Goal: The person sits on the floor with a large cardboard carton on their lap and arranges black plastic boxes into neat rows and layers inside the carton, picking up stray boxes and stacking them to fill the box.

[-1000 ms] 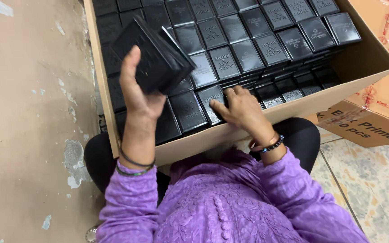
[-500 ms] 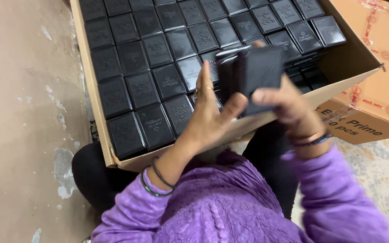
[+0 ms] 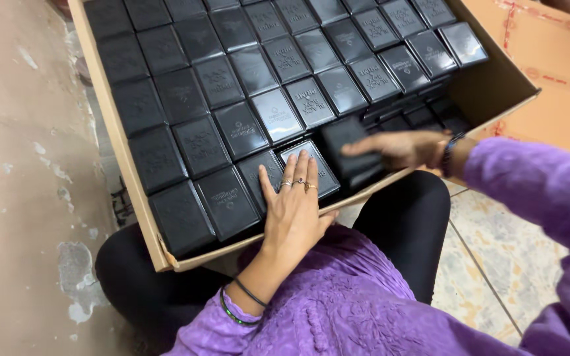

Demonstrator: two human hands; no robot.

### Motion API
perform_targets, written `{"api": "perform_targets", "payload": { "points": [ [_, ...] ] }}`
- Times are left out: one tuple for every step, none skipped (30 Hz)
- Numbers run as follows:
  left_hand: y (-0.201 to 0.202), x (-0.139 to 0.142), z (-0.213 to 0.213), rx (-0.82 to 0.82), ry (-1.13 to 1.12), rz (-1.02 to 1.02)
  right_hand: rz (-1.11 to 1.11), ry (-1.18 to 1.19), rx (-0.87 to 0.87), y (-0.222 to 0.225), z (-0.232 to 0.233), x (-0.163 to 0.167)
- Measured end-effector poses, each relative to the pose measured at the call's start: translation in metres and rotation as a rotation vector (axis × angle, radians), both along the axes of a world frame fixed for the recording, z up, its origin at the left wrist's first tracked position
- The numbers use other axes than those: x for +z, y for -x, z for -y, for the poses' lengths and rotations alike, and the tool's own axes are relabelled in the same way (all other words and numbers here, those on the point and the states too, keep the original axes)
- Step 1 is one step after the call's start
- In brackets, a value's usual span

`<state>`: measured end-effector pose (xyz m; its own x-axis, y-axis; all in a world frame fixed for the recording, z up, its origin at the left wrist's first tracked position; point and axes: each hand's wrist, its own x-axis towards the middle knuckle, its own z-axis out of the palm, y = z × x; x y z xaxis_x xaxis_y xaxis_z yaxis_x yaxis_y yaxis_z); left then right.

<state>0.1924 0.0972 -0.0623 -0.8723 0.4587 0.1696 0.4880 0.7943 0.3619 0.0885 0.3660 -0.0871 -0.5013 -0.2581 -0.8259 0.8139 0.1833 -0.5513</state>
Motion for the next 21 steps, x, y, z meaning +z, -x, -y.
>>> {"api": "perform_targets", "payload": {
  "points": [
    [0.001, 0.000, 0.001, 0.000, -0.004, 0.002, -0.073, -0.110, 0.134, 0.002, 0.004, -0.003],
    [0.002, 0.001, 0.001, -0.002, -0.007, 0.008, -0.143, -0.220, 0.268, 0.004, 0.008, -0.007],
    [0.003, 0.001, 0.002, -0.006, -0.009, 0.018, -0.208, -0.327, 0.400, 0.006, 0.010, -0.009],
    [0.004, 0.001, 0.002, -0.005, -0.019, -0.001, -0.223, -0.372, 0.442, 0.008, 0.012, -0.011],
    [0.005, 0.001, 0.003, -0.004, -0.028, -0.022, -0.240, -0.417, 0.483, 0.009, 0.014, -0.013],
    [0.007, 0.001, 0.003, -0.001, -0.038, -0.044, -0.259, -0.461, 0.525, 0.011, 0.015, -0.013],
    [0.007, 0.000, 0.004, -0.005, -0.032, -0.034, -0.285, -0.504, 0.507, 0.011, 0.017, -0.013],
    [0.008, 0.000, 0.004, -0.007, -0.026, -0.026, -0.312, -0.546, 0.489, 0.012, 0.020, -0.012],
    [0.010, 0.000, 0.004, -0.009, -0.024, -0.017, -0.340, -0.591, 0.473, 0.012, 0.024, -0.009],
    [0.010, 0.000, 0.005, -0.011, -0.022, -0.023, -0.323, -0.522, 0.441, 0.012, 0.029, -0.005],
    [0.011, 0.000, 0.005, -0.014, -0.018, -0.027, -0.304, -0.452, 0.409, 0.012, 0.034, 0.000],
    [0.012, 0.001, 0.005, -0.014, -0.014, -0.035, -0.289, -0.382, 0.377, 0.012, 0.039, 0.006],
    [0.012, 0.001, 0.005, -0.015, -0.027, -0.033, -0.378, -0.450, 0.482, 0.010, 0.043, 0.014],
    [0.012, 0.002, 0.005, -0.017, -0.035, -0.033, -0.471, -0.512, 0.585, 0.007, 0.046, 0.023],
    [0.013, 0.002, 0.005, -0.020, -0.041, -0.038, -0.571, -0.575, 0.683, 0.004, 0.048, 0.033],
    [0.013, 0.002, 0.005, -0.023, -0.033, -0.022, -0.521, -0.742, 0.660, 0.000, 0.047, 0.042],
    [0.014, 0.002, 0.006, -0.023, -0.028, -0.006, -0.472, -0.910, 0.632, -0.011, 0.045, 0.050],
    [0.014, 0.002, 0.006, -0.021, -0.027, 0.009, -0.420, -1.078, 0.598, -0.026, 0.044, 0.053],
    [0.014, 0.001, 0.007, -0.030, -0.052, -0.050, -0.892, -1.007, 0.419, -0.042, 0.042, 0.054],
    [0.014, 0.000, 0.008, -0.040, -0.077, -0.107, -1.343, -0.891, 0.212, -0.058, 0.038, 0.052],
    [0.013, -0.002, 0.009, -0.050, -0.102, -0.163, -1.541, -0.889, 0.065, -0.077, 0.039, 0.045]
  ]
}}
